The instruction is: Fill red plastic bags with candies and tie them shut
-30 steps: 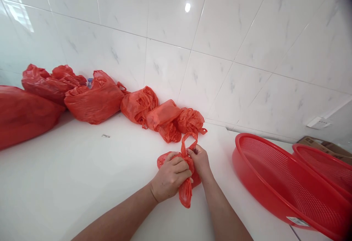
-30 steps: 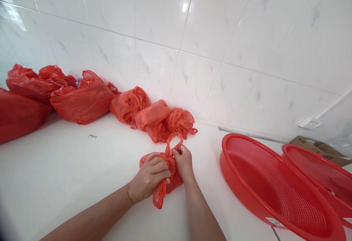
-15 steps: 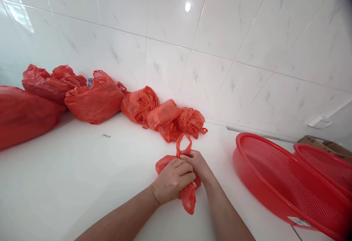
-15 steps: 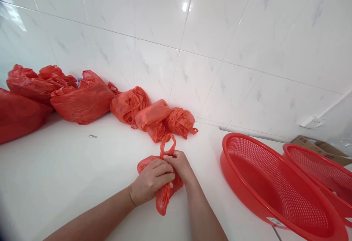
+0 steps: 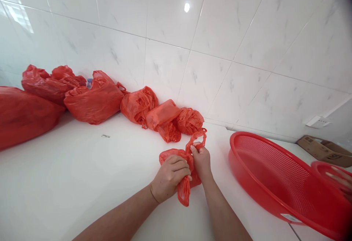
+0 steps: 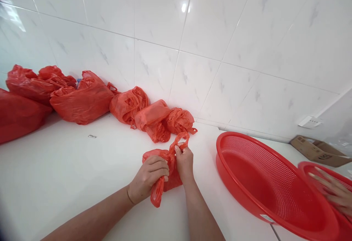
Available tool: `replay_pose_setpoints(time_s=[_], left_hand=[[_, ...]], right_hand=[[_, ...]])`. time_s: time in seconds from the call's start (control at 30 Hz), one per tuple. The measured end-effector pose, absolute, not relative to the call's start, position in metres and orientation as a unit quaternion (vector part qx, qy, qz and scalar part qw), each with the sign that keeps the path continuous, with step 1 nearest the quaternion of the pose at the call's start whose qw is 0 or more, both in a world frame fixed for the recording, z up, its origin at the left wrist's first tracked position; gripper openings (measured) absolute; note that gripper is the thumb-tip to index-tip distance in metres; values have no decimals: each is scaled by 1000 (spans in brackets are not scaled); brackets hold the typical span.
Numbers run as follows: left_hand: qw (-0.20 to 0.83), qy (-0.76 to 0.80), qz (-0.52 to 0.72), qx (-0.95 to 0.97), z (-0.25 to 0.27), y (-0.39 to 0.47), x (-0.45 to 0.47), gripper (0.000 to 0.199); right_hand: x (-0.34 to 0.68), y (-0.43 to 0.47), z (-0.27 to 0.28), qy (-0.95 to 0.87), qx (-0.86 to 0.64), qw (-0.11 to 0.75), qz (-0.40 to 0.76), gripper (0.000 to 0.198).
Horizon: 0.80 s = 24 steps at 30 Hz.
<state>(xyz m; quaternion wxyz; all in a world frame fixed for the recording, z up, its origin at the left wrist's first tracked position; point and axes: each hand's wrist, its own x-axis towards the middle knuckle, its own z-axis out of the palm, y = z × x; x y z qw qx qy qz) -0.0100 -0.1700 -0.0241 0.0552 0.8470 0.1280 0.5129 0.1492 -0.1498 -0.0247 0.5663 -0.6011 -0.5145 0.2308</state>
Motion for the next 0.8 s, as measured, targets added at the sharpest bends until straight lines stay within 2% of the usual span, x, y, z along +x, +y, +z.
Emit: replay_pose_setpoints(time_s=[0.27, 0.33, 0.47, 0.57, 0.6, 0.63, 0.67, 0.8], left_hand=[[170, 257, 563, 767, -34, -147, -23, 19], [180, 281, 558, 760, -34, -145, -25, 23], [164, 309, 529, 773, -32, -145, -29, 18], [141, 305, 482, 809, -36, -144, -29, 70], [135, 302, 463, 822, -37, -143, -29, 79], [128, 301, 444, 834, -39, -141, -29, 81], [124, 298, 426, 845, -40, -140, -29, 74], [130, 290, 384, 867, -29, -135, -38, 29]], right_hand=[[158, -147, -34, -491, -543, 597, 327, 24], [157, -146, -36, -484, -548, 597, 331, 24], [159, -148, -37, -483, -514, 592, 390, 33], [165, -150, -42, -453, -495, 599, 437, 52], [167, -150, -46, -440, -499, 605, 438, 55], [170, -148, -49, -425, -507, 613, 431, 56], [172, -147, -53, -411, -512, 623, 425, 57], [178, -139, -63, -389, -506, 645, 420, 60]])
